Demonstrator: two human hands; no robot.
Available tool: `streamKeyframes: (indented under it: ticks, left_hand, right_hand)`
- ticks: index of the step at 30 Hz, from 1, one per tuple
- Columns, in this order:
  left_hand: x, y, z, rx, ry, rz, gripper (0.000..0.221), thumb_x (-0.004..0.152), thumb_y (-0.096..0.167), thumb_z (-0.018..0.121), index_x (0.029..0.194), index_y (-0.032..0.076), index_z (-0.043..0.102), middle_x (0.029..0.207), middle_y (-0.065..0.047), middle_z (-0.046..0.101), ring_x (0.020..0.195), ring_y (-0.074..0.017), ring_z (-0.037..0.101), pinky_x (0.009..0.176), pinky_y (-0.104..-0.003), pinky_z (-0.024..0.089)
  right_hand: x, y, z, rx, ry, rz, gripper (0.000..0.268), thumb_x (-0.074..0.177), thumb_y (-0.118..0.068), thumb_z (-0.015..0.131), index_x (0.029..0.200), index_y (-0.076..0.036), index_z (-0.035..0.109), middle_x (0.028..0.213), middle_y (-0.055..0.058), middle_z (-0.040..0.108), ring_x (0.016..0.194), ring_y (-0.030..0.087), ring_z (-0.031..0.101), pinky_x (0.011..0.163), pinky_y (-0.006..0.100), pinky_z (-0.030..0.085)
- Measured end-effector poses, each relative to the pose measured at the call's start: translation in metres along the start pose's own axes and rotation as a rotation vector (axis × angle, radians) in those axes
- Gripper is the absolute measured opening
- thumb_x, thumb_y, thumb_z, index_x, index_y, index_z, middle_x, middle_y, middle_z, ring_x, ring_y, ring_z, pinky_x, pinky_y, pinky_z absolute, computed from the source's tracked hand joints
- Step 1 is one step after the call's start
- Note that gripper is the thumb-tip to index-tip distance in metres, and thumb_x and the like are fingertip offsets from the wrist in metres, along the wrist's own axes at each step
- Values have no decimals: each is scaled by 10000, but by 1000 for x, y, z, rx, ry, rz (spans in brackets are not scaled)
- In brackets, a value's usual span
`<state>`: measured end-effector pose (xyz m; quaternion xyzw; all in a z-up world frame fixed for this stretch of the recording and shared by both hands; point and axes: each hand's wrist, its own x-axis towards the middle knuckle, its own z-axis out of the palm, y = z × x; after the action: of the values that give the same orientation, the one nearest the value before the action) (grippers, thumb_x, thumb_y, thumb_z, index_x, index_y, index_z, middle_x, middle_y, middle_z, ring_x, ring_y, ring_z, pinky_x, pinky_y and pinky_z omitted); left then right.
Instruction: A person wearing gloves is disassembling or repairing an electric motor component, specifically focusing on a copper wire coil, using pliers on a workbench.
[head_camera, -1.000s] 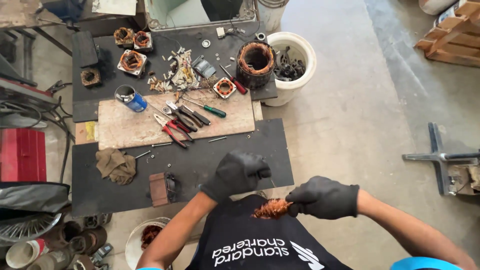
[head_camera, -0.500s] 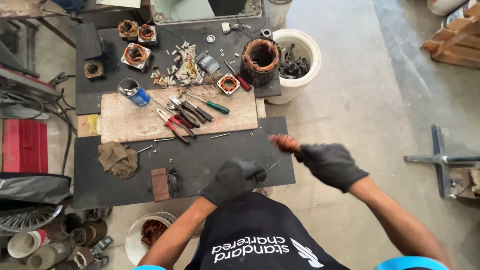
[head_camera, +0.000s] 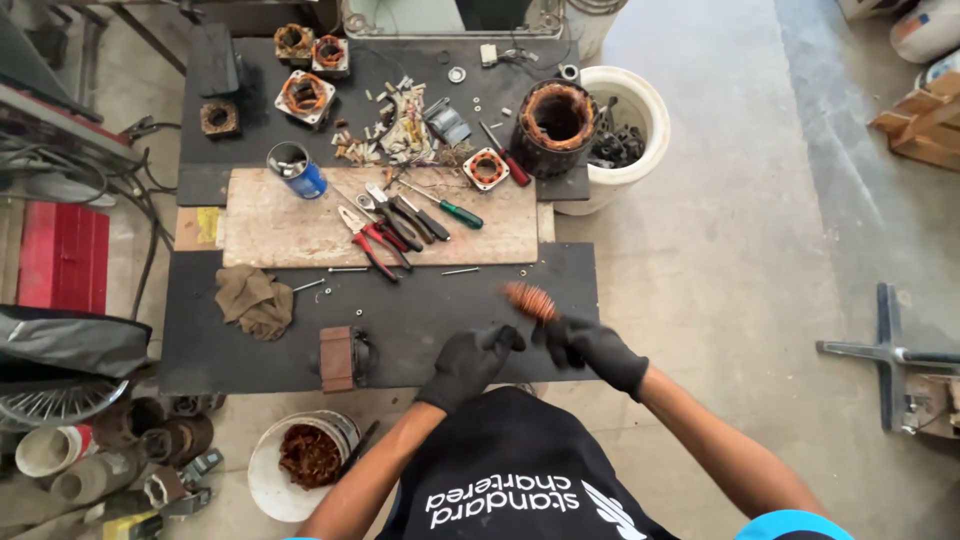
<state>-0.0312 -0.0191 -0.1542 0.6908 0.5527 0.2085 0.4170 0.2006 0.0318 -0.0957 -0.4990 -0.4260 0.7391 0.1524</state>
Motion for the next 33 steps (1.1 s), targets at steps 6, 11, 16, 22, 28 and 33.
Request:
streamKeyframes:
  ticks: [6, 11, 16, 22, 28, 33]
  left_hand:
    - [-9, -55, 13, 161, 8, 35, 359, 916, 403, 626, 1225, 232, 687, 976, -139, 755, 952, -395, 711, 815, -512, 587]
    - [-12, -63, -20, 206, 42, 342, 156, 887, 390, 725, 1009, 293, 725, 842, 20, 751, 800, -251, 739, 758, -407, 621]
    - [-35, -95, -37, -423, 80, -61, 236, 938, 248, 685, 1149, 221, 787, 1076, -75, 794, 1042, -315, 733, 943, -455, 567]
    - [-38, -97, -51, 376, 26, 140, 310, 867, 350, 650, 1167, 378, 724, 912, 6, 713, 849, -246, 710, 846, -426, 607]
    - [-20, -120, -63, 318, 62, 133, 274, 793, 585, 680, 927, 358, 755, 809, 72, 722, 780, -272, 713, 805, -440, 632]
    - [-35, -107, -73, 89, -27, 36, 179, 828, 376, 707, 938, 252, 774, 887, -46, 765, 918, -344, 710, 870, -473, 606]
  right_hand:
    - [19, -27, 43, -794, 61, 341, 513, 879, -693, 537, 1071, -286, 783, 943, 13, 778, 914, 196, 744, 856, 324, 562]
    - [22, -31, 57, -1149, -416, 417, 409, 841, -435, 599, 1201, -320, 756, 1055, 10, 777, 993, 175, 736, 902, 307, 555]
    - [16, -83, 89, -329, -183, 382, 226, 861, -77, 562, 897, 14, 766, 739, 119, 628, 698, 191, 572, 659, 278, 433]
    - [96, 28, 77, -252, 147, 314, 352, 941, -443, 744, 980, -98, 797, 681, 104, 622, 632, 204, 600, 614, 335, 489]
    - [79, 13, 108, -750, -330, 347, 397, 973, -250, 582, 1232, 24, 706, 940, 318, 676, 869, 438, 655, 850, 433, 556]
    - [78, 12, 100, -749, -278, 359, 379, 933, -330, 648, 1199, -86, 765, 1053, 227, 731, 983, 380, 684, 914, 441, 543]
